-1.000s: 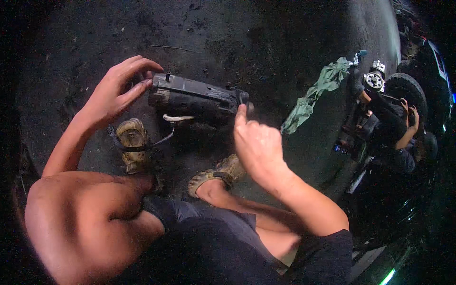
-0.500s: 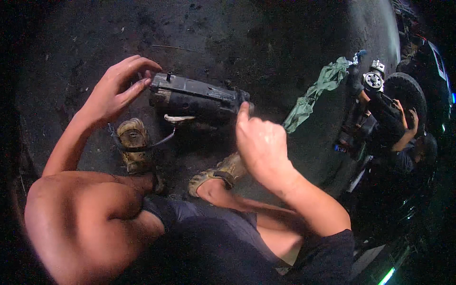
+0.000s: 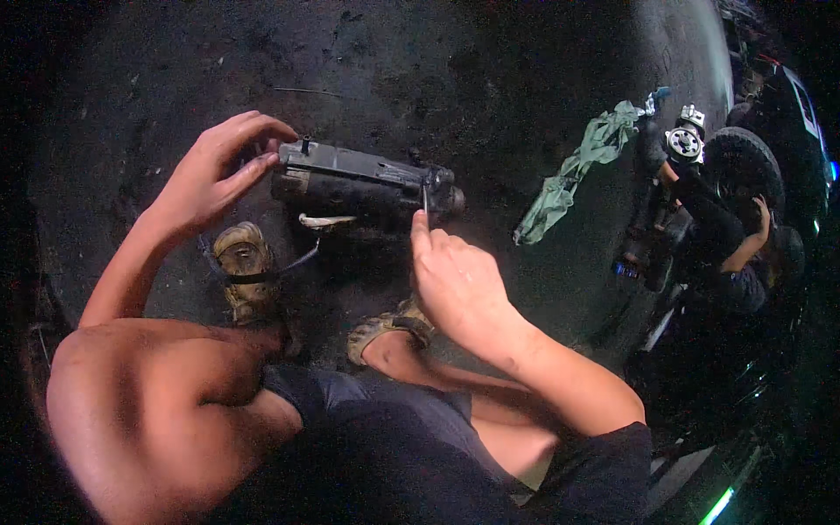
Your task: The person dismantles a starter motor on a concrete floor by hand using a screwdriver and a metal blade. They scrape the exterior of the motor with the blade, unscrew a fastener with the screwdriver, and detach a black wire from the housing.
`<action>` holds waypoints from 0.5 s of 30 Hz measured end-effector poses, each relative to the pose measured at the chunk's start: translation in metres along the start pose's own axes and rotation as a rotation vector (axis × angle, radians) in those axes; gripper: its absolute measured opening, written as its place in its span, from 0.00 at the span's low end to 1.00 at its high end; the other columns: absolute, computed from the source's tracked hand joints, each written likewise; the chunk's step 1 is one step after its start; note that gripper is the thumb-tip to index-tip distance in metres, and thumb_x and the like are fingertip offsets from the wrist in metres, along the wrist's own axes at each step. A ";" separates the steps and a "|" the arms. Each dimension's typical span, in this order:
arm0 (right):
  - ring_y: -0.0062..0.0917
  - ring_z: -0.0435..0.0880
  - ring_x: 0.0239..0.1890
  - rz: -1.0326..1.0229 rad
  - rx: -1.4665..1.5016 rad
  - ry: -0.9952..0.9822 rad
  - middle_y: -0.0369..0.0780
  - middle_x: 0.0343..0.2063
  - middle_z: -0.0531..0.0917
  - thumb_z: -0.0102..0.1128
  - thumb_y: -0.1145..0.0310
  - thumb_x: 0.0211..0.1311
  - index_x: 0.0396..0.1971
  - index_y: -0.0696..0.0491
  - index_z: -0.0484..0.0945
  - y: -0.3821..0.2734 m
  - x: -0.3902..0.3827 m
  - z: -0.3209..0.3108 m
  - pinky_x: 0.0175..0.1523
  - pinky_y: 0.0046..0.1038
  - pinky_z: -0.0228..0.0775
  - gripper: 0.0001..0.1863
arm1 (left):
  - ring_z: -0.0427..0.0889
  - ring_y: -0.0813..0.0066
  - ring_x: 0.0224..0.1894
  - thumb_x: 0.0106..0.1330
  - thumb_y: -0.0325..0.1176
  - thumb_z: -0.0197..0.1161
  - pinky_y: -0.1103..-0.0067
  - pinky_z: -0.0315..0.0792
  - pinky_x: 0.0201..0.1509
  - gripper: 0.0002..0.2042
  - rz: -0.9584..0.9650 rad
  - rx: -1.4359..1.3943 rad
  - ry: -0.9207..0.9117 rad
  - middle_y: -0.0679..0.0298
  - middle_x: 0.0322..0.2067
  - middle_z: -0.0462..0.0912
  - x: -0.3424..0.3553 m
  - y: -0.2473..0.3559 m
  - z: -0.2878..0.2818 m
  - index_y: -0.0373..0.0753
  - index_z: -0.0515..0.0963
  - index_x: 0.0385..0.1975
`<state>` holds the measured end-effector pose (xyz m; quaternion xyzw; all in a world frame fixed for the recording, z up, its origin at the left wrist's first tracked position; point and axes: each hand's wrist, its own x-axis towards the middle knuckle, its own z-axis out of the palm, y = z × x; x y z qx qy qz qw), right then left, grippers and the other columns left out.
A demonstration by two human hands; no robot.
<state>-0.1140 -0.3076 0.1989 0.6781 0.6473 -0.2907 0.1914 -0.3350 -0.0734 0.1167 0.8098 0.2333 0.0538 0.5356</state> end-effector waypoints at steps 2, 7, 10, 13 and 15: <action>0.39 0.87 0.41 0.046 0.049 -0.097 0.48 0.37 0.83 0.60 0.71 0.61 0.64 0.66 0.70 -0.004 0.003 -0.004 0.44 0.37 0.82 0.31 | 0.82 0.58 0.44 0.73 0.32 0.59 0.69 0.75 0.48 0.11 -0.008 0.002 -0.002 0.54 0.43 0.82 -0.001 -0.001 0.000 0.35 0.79 0.50; 0.44 0.84 0.51 0.025 0.277 -0.048 0.51 0.47 0.82 0.67 0.65 0.60 0.64 0.63 0.69 0.010 -0.003 0.002 0.56 0.40 0.78 0.33 | 0.82 0.58 0.44 0.73 0.32 0.59 0.69 0.75 0.48 0.11 -0.009 0.012 -0.004 0.54 0.43 0.82 -0.003 0.002 -0.001 0.35 0.79 0.50; 0.46 0.81 0.56 -0.028 0.478 -0.093 0.52 0.53 0.79 0.70 0.64 0.58 0.63 0.62 0.68 0.017 -0.004 0.003 0.60 0.40 0.76 0.35 | 0.82 0.57 0.44 0.73 0.32 0.59 0.69 0.75 0.48 0.11 -0.012 0.012 -0.004 0.54 0.43 0.82 -0.005 0.001 0.001 0.35 0.79 0.50; 0.47 0.80 0.56 -0.108 0.489 -0.014 0.51 0.52 0.78 0.70 0.66 0.59 0.62 0.61 0.68 0.018 -0.003 0.012 0.59 0.42 0.75 0.33 | 0.82 0.57 0.45 0.73 0.32 0.59 0.69 0.75 0.49 0.11 -0.018 0.013 -0.001 0.54 0.43 0.82 -0.005 0.000 0.002 0.35 0.79 0.51; 0.45 0.82 0.49 -0.107 0.385 0.112 0.48 0.46 0.80 0.69 0.67 0.60 0.58 0.59 0.72 0.019 0.001 0.019 0.53 0.41 0.76 0.28 | 0.82 0.57 0.45 0.73 0.32 0.59 0.69 0.75 0.49 0.11 -0.011 0.016 0.005 0.54 0.43 0.82 -0.006 -0.001 0.001 0.35 0.79 0.51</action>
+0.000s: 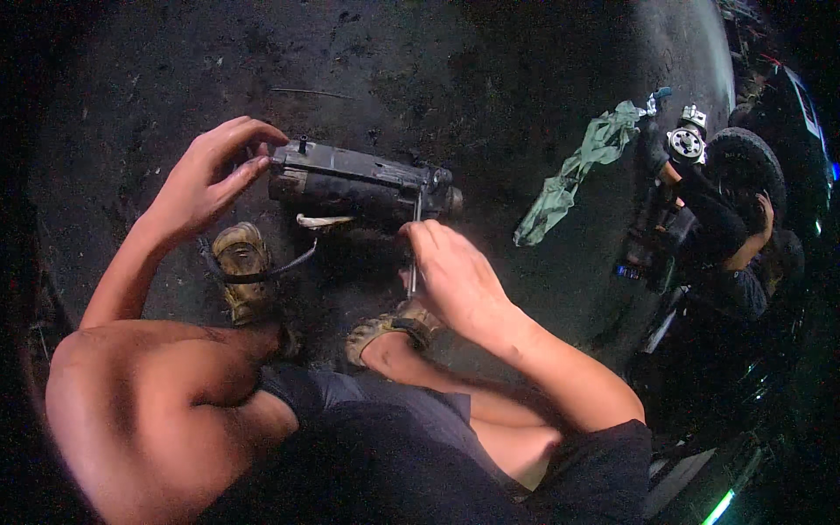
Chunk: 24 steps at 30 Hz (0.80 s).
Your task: The person dismantles a starter motor on a concrete floor by hand using a screwdriver and a metal blade. They scrape the exterior of the motor with the blade, unscrew a fastener with the screwdriver, and detach a black wire from the housing.
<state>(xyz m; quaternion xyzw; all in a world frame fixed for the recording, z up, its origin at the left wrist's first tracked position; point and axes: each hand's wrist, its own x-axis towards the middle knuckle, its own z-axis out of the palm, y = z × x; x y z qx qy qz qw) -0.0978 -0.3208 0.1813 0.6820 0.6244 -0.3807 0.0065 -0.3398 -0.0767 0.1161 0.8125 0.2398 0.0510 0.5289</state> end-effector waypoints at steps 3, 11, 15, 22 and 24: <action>0.39 0.82 0.40 -0.020 -0.288 0.071 0.45 0.37 0.79 0.67 0.66 0.60 0.50 0.60 0.76 0.004 0.002 0.001 0.46 0.38 0.75 0.21 | 0.82 0.57 0.45 0.73 0.32 0.59 0.68 0.75 0.49 0.11 -0.032 -0.013 -0.009 0.54 0.43 0.82 0.000 0.002 0.001 0.35 0.79 0.51; 0.33 0.81 0.39 -0.107 -0.425 0.159 0.42 0.35 0.78 0.66 0.65 0.59 0.55 0.62 0.77 0.024 0.003 0.008 0.44 0.33 0.74 0.26 | 0.81 0.58 0.44 0.73 0.30 0.60 0.69 0.75 0.48 0.11 -0.101 -0.035 -0.029 0.54 0.42 0.82 0.002 0.005 0.000 0.35 0.79 0.50; 0.32 0.80 0.41 -0.072 -0.482 0.088 0.41 0.36 0.78 0.63 0.68 0.59 0.52 0.61 0.78 0.016 0.009 0.000 0.46 0.32 0.73 0.21 | 0.82 0.58 0.44 0.73 0.30 0.60 0.70 0.75 0.48 0.11 -0.028 -0.006 -0.004 0.54 0.42 0.82 0.001 -0.003 0.004 0.35 0.79 0.50; 0.32 0.80 0.41 -0.044 -0.504 0.083 0.41 0.35 0.78 0.63 0.70 0.59 0.48 0.59 0.78 0.016 0.014 -0.010 0.47 0.34 0.73 0.17 | 0.82 0.58 0.44 0.73 0.31 0.60 0.69 0.75 0.49 0.11 -0.051 -0.016 -0.017 0.54 0.43 0.82 0.000 0.001 -0.002 0.35 0.79 0.50; 0.32 0.80 0.41 -0.053 -0.506 0.087 0.41 0.35 0.78 0.63 0.70 0.59 0.47 0.59 0.78 0.015 0.013 -0.009 0.48 0.34 0.73 0.16 | 0.82 0.58 0.44 0.73 0.31 0.60 0.69 0.75 0.49 0.11 -0.055 -0.019 -0.019 0.54 0.43 0.82 0.000 0.001 -0.002 0.35 0.79 0.50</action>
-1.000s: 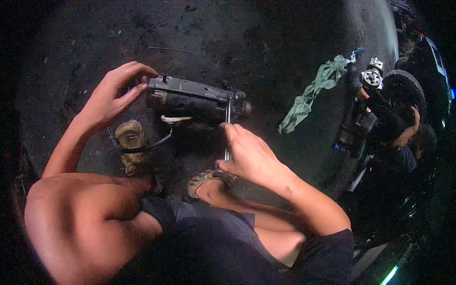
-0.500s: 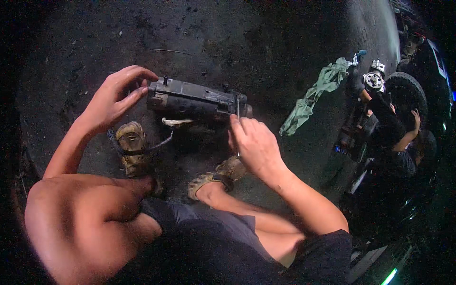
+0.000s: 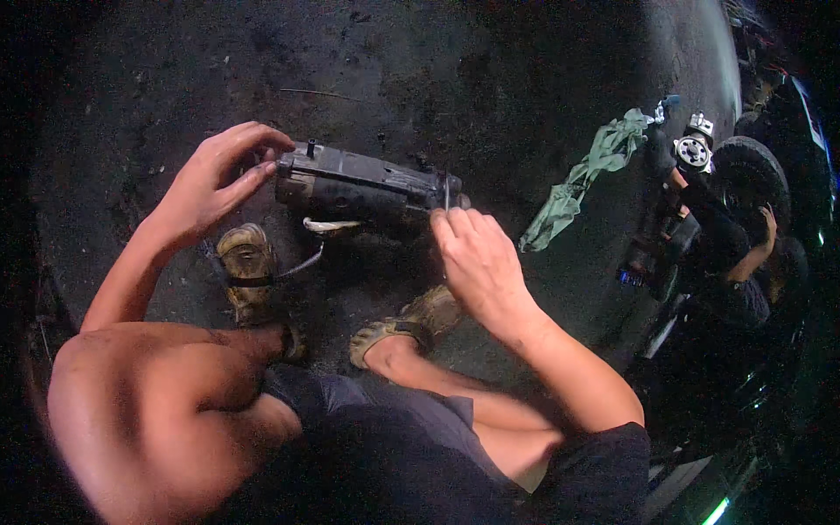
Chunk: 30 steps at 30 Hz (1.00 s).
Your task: The person dismantles a starter motor on a concrete floor by hand using a screwdriver and a metal blade. They scrape the exterior of the motor with the blade, unscrew a fastener with the screwdriver, and detach a black wire from the housing.
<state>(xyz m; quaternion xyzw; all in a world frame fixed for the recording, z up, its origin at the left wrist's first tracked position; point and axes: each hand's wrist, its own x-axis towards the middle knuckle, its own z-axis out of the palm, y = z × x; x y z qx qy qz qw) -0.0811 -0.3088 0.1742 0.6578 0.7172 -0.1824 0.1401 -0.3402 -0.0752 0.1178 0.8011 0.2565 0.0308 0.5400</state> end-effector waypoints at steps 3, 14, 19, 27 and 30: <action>0.33 0.79 0.41 0.002 0.151 -0.029 0.41 0.35 0.78 0.57 0.73 0.61 0.46 0.58 0.78 -0.003 -0.003 0.000 0.48 0.34 0.73 0.14 | 0.82 0.58 0.45 0.73 0.31 0.60 0.69 0.75 0.49 0.11 -0.001 -0.009 -0.002 0.54 0.43 0.82 0.001 -0.002 0.001 0.35 0.79 0.50; 0.34 0.80 0.42 -0.009 0.160 -0.055 0.41 0.35 0.78 0.58 0.73 0.60 0.40 0.54 0.77 -0.003 0.005 -0.005 0.49 0.35 0.72 0.08 | 0.82 0.57 0.46 0.73 0.31 0.60 0.68 0.75 0.51 0.11 -0.027 -0.018 -0.011 0.53 0.44 0.82 -0.002 -0.002 0.000 0.35 0.79 0.50; 0.35 0.80 0.42 0.000 0.127 -0.037 0.42 0.35 0.79 0.63 0.70 0.59 0.43 0.55 0.78 0.002 0.001 -0.001 0.49 0.36 0.73 0.12 | 0.82 0.57 0.45 0.73 0.31 0.60 0.68 0.75 0.50 0.11 -0.039 -0.034 -0.022 0.53 0.44 0.82 -0.001 -0.001 0.000 0.35 0.79 0.50; 0.36 0.79 0.41 -0.044 0.224 -0.076 0.41 0.35 0.78 0.64 0.70 0.58 0.48 0.57 0.78 0.006 -0.021 -0.002 0.48 0.36 0.72 0.17 | 0.81 0.59 0.43 0.73 0.32 0.60 0.69 0.75 0.47 0.11 -0.039 -0.018 -0.026 0.54 0.41 0.82 -0.002 -0.005 0.002 0.35 0.79 0.50; 0.35 0.79 0.41 -0.057 0.250 -0.083 0.41 0.35 0.77 0.62 0.72 0.58 0.49 0.57 0.78 0.007 -0.033 0.005 0.48 0.35 0.72 0.18 | 0.81 0.59 0.43 0.73 0.32 0.60 0.69 0.75 0.47 0.11 -0.053 -0.032 -0.044 0.54 0.41 0.82 0.000 0.000 0.003 0.35 0.79 0.50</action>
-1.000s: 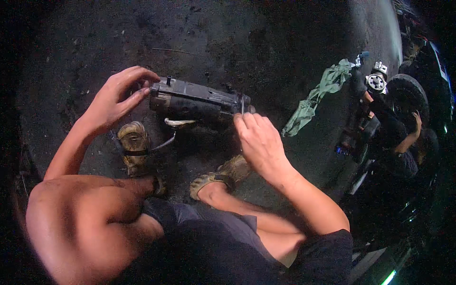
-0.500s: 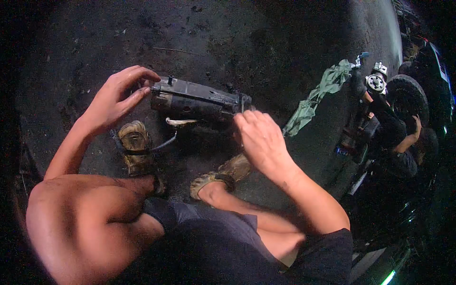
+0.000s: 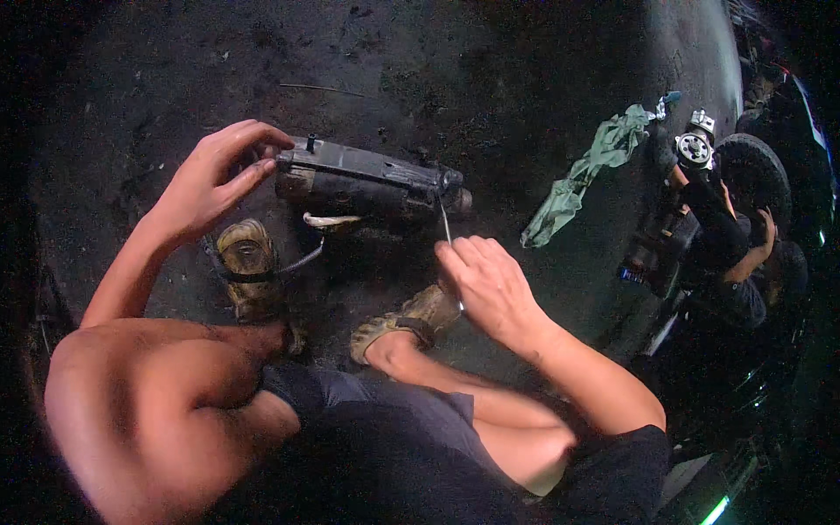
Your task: The person dismantles a starter motor on a concrete floor by hand using a screwdriver and a metal blade. They scrape the exterior of the motor with the blade, unscrew a fastener with the screwdriver, and detach a black wire from the housing.
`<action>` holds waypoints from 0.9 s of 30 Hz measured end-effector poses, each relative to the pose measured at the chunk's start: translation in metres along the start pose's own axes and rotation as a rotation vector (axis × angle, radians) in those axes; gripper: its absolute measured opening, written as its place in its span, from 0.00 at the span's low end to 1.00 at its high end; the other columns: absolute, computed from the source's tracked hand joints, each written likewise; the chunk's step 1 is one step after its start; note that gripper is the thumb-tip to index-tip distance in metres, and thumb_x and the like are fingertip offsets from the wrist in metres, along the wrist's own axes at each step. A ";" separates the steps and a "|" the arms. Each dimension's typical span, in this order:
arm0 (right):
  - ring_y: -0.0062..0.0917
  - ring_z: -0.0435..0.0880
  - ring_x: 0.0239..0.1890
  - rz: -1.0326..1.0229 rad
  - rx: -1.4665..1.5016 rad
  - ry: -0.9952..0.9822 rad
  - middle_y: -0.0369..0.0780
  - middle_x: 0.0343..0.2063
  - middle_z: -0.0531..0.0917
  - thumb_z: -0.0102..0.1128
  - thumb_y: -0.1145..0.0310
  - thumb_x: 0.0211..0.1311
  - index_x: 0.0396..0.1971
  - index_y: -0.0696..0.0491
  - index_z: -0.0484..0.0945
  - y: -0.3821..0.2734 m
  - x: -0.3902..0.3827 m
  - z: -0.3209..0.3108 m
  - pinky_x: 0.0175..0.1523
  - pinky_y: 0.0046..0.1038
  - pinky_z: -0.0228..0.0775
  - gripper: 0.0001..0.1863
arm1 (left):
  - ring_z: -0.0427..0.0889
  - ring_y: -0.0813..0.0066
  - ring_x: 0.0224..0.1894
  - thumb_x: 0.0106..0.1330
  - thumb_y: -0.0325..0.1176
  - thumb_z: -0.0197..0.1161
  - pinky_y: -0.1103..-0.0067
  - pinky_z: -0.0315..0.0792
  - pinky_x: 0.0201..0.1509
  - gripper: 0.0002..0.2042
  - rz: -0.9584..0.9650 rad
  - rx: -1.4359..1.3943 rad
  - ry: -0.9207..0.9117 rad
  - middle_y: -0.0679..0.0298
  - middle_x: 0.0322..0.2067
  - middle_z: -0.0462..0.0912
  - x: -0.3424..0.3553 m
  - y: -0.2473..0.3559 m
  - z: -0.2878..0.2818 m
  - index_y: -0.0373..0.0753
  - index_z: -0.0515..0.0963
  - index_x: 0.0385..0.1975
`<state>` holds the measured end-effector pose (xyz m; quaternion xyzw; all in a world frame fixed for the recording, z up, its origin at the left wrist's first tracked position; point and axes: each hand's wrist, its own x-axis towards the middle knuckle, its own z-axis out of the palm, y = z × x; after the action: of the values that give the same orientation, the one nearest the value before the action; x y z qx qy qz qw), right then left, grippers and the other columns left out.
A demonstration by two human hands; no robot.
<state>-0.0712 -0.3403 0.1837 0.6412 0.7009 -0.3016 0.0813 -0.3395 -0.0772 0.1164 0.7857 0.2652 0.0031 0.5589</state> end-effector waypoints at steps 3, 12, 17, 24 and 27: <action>0.34 0.79 0.40 -0.042 0.000 0.029 0.41 0.35 0.77 0.60 0.72 0.58 0.49 0.58 0.77 0.001 -0.001 -0.001 0.46 0.35 0.71 0.17 | 0.81 0.59 0.43 0.73 0.32 0.60 0.69 0.75 0.47 0.11 0.006 0.029 0.033 0.54 0.41 0.82 -0.004 -0.003 0.000 0.35 0.79 0.50; 0.35 0.78 0.36 -0.009 0.048 0.102 0.40 0.32 0.76 0.67 0.69 0.55 0.46 0.57 0.77 -0.013 -0.006 0.016 0.43 0.35 0.71 0.18 | 0.81 0.59 0.43 0.73 0.32 0.59 0.69 0.74 0.46 0.11 -0.059 0.000 -0.007 0.55 0.43 0.82 -0.006 0.004 0.001 0.36 0.79 0.51; 0.36 0.77 0.38 0.071 -0.040 0.141 0.42 0.34 0.75 0.69 0.68 0.54 0.43 0.57 0.78 -0.015 0.007 0.010 0.44 0.36 0.70 0.17 | 0.81 0.58 0.44 0.73 0.31 0.60 0.69 0.75 0.48 0.12 -0.041 0.007 -0.024 0.54 0.44 0.82 -0.001 0.008 0.005 0.35 0.79 0.52; 0.34 0.76 0.36 0.007 0.026 0.142 0.42 0.31 0.73 0.69 0.67 0.53 0.38 0.56 0.79 -0.025 -0.003 0.016 0.42 0.35 0.69 0.14 | 0.81 0.57 0.44 0.73 0.31 0.60 0.68 0.75 0.50 0.12 0.038 0.043 0.035 0.53 0.43 0.82 -0.003 -0.001 0.008 0.35 0.79 0.51; 0.35 0.76 0.35 0.007 0.035 0.210 0.42 0.31 0.74 0.69 0.68 0.54 0.41 0.57 0.80 -0.021 0.000 0.015 0.41 0.35 0.69 0.15 | 0.81 0.57 0.44 0.73 0.31 0.59 0.68 0.75 0.50 0.11 -0.001 0.042 -0.015 0.53 0.43 0.82 -0.002 0.003 0.008 0.35 0.79 0.51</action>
<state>-0.0957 -0.3485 0.1784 0.6729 0.6980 -0.2448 -0.0027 -0.3370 -0.0859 0.1168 0.7971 0.2613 -0.0084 0.5443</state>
